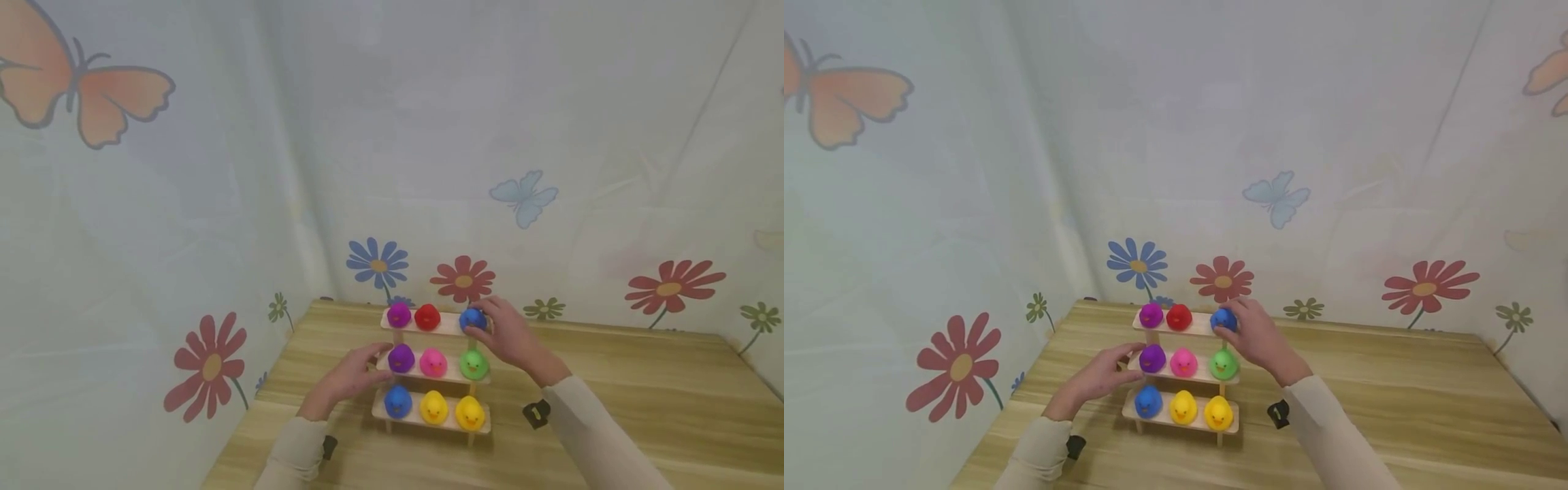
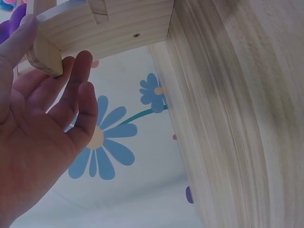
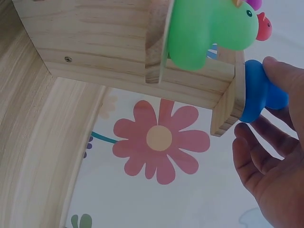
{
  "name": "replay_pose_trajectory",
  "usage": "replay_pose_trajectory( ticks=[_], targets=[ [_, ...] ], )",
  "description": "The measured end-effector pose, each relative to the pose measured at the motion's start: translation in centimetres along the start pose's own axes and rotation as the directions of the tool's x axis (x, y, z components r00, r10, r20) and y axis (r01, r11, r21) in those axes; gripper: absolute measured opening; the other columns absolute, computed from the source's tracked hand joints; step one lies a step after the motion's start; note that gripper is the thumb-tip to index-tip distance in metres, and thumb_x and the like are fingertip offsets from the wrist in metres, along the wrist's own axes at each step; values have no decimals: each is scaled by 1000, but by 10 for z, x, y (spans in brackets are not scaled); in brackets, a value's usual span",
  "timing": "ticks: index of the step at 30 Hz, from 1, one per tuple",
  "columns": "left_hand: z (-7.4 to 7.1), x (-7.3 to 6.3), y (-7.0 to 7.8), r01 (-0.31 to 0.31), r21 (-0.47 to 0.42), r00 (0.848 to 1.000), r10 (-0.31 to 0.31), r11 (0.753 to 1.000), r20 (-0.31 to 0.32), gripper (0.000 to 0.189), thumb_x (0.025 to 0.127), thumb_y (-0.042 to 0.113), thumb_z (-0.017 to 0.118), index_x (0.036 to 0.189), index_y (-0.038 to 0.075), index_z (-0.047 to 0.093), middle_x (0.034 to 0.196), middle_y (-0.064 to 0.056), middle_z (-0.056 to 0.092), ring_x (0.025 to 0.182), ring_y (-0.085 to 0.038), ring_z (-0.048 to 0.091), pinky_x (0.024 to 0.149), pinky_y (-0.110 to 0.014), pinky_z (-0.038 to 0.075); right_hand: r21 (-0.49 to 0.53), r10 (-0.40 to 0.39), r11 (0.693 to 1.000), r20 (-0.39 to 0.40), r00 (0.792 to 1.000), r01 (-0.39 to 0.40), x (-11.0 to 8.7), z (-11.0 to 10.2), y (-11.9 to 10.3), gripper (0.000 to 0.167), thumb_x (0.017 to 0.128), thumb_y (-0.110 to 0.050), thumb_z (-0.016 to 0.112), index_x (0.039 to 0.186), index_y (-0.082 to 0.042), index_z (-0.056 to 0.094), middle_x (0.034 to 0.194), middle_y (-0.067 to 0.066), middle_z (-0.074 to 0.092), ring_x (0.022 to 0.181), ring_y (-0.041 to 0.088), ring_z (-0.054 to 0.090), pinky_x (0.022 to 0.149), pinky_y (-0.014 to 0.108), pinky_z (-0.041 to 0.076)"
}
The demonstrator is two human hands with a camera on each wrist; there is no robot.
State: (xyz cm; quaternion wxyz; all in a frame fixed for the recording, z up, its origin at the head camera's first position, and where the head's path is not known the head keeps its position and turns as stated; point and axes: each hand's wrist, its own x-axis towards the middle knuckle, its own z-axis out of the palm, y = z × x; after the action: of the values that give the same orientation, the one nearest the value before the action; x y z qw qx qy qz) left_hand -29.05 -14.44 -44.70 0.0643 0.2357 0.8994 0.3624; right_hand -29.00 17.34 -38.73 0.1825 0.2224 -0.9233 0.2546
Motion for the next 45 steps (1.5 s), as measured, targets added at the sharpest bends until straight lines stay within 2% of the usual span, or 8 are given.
replay_pose_trajectory(
  ticks=[7, 14, 22, 27, 36, 41, 45],
  targets=[
    [0, -1, 2, -14, 23, 1000, 14, 1000, -2, 59, 89, 38, 63, 139, 13, 44, 138, -7, 47, 113, -27, 52, 92, -42, 45, 43, -34, 998, -35, 999, 35, -5, -5, 4, 42, 80, -23, 76, 115, -6, 61, 113, 11, 56, 96, 26, 57, 79, 40, 53],
    [1, 1, 1, -31, 34, 999, 32, 999, -14, 56, 89, 35, 64, 137, 11, 47, 136, -6, 49, 113, -26, 52, 92, -40, 45, 94, -64, 993, -59, 996, 70, -13, -12, 12, 35, 79, -18, 77, 108, -6, 62, 111, 11, 56, 93, 25, 56, 76, 41, 53],
    [0, 2, -1, -72, 28, 997, 73, 997, -31, 58, 87, 34, 66, 135, 7, 47, 134, -7, 50, 115, -26, 51, 91, -42, 45, 62, -65, 996, -70, 995, 69, -21, -23, 23, 34, 79, -15, 76, 109, -5, 62, 111, 11, 57, 93, 24, 56, 75, 41, 52],
    [1, 3, -2, -69, 16, 997, 69, 997, -31, 58, 87, 36, 67, 135, 10, 48, 134, -5, 51, 115, -24, 51, 91, -41, 45, 69, -88, 993, -104, 991, 95, -26, -27, 30, 33, 79, -11, 76, 107, -1, 62, 109, 13, 57, 90, 26, 57, 71, 42, 52],
    [0, 5, -3, -80, 25, 997, 80, 996, -8, 58, 86, 37, 67, 135, 11, 49, 134, -6, 51, 112, -24, 53, 90, -39, 46, 57, -60, 996, -96, 994, 66, -37, -33, 47, 31, 79, -9, 75, 106, -1, 61, 106, 12, 57, 90, 26, 56, 72, 44, 52],
    [-2, 6, -2, -80, 36, 997, 80, 996, 4, 60, 85, 39, 68, 135, 11, 50, 134, -6, 51, 112, -24, 53, 91, -40, 45, 41, -18, 999, -64, 998, 21, -44, -35, 57, 33, 80, -9, 74, 108, 1, 60, 111, 18, 57, 92, 31, 58, 72, 45, 53],
    [-3, 6, 0, -78, 28, 997, 78, 997, 8, 61, 83, 39, 70, 134, 11, 51, 134, -5, 52, 112, -24, 52, 91, -41, 45, 17, -3, 1000, -46, 999, 4, -50, -33, 66, 34, 80, -11, 75, 108, 2, 61, 110, 17, 57, 90, 29, 58, 72, 44, 53]
  ],
)
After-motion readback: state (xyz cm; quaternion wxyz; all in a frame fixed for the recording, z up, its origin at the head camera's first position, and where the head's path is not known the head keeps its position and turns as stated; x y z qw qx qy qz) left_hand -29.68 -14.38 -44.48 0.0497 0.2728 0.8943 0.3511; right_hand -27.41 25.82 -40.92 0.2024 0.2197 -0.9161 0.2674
